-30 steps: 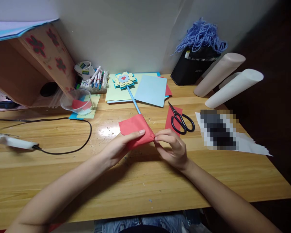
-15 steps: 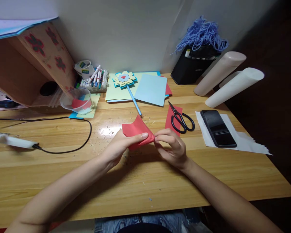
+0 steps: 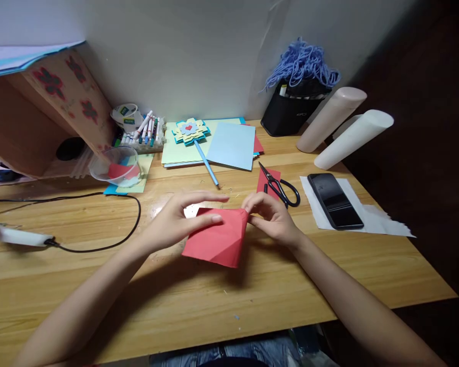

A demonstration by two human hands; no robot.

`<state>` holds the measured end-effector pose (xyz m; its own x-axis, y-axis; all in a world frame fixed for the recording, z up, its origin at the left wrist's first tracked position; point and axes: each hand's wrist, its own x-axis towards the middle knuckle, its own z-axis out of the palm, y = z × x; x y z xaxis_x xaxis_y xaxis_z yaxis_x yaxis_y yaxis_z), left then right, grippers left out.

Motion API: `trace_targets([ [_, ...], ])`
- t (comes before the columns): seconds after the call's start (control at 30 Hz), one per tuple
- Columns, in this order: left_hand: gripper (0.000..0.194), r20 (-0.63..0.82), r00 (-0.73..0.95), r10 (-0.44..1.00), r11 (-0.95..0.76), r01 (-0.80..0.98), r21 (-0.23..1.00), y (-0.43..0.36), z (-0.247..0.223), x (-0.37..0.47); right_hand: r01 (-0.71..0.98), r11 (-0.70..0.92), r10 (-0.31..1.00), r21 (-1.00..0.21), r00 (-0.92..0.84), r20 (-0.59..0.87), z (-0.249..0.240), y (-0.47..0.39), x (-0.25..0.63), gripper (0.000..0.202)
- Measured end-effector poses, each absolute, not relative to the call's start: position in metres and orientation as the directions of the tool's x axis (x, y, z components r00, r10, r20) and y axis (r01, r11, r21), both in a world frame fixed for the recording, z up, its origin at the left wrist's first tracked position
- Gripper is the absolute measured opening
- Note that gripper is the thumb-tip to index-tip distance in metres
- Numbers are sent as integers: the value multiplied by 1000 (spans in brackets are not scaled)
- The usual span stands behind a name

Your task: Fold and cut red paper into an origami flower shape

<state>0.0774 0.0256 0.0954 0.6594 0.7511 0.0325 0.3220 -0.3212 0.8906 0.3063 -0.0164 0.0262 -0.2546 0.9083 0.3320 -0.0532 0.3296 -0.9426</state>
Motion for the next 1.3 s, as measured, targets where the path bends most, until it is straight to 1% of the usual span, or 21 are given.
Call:
trace_targets([
  [0.07, 32, -26, 662, 749, -266, 336, 903, 20, 92, 83, -106, 264, 917, -959, -281, 283, 24, -17, 304, 5],
  [0.17, 27, -57, 623, 780, -200, 336, 920, 13, 87, 89, -165, 196, 919, -967, -312, 240, 20, -17, 299, 10],
  [0.33, 20, -4, 554, 833, -203, 312, 928, 4, 87, 93, -189, 177, 913, -966, -334, 233, 16, -18, 293, 13],
  [0.43, 16, 43, 506, 861, -225, 306, 925, -3, 86, 96, -156, 184, 916, -970, -329, 227, 15, -20, 289, 15],
  [0.5, 14, 83, 444, 892, -243, 316, 917, -7, 84, 97, -95, 234, 931, -968, -266, 251, 17, -22, 286, 14],
  [0.57, 11, 149, 368, 918, -283, 344, 895, -11, 81, 98, 10, 327, 939, -945, -114, 324, 20, -26, 283, 14],
  [0.6, 10, 185, 331, 925, -305, 359, 882, -12, 79, 99, 82, 388, 922, -918, -39, 386, 22, -28, 283, 17],
  [0.63, 9, 217, 299, 929, -321, 368, 873, -13, 78, 99, 167, 457, 886, -874, 1, 463, 24, -29, 283, 21],
  [0.67, 9, 240, 273, 931, -332, 368, 868, -14, 77, 99, 260, 530, 836, -807, -2, 548, 26, -31, 283, 29],
  [0.73, 9, 269, 234, 934, -339, 350, 873, -14, 75, 100, 436, 663, 711, -608, -111, 695, 29, -32, 287, 53],
  [0.77, 9, 282, 217, 934, -343, 342, 875, -14, 75, 101, 505, 707, 647, -494, -182, 740, 29, -32, 288, 64],
  [0.8, 10, 296, 203, 933, -351, 341, 872, -14, 75, 101, 567, 727, 595, -388, -238, 768, 30, -32, 290, 70],
  [0.83, 11, 310, 190, 931, -360, 347, 866, -14, 75, 101, 627, 718, 563, -301, -270, 781, 30, -32, 291, 70],
  [0.9, 12, 330, 173, 928, -371, 367, 853, -13, 76, 101, 741, 644, 551, -191, -276, 787, 29, -32, 292, 58],
  [0.97, 10, 338, 168, 926, -377, 391, 840, -14, 77, 102, 817, 557, 568, -146, -248, 785, 30, -33, 291, 45],
  [1.0, 9, 339, 169, 925, -379, 400, 834, -14, 78, 102, 832, 536, 571, -140, -236, 787, 30, -33, 291, 42],
  [1.1, 7, 335, 200, 921, -389, 420, 820, -17, 79, 103, 816, 560, 550, -145, -235, 802, 32, -34, 290, 47],
  [1.2, 9, 330, 241, 913, -406, 430, 807, -20, 79, 104, 775, 607, 539, -177, -238, 808, 31, -34, 290, 54],
  [1.3, 13, 334, 287, 898, -433, 442, 786, -21, 78, 104, 733, 637, 560, -237, -229, 796, 30, -36, 291, 50],
])
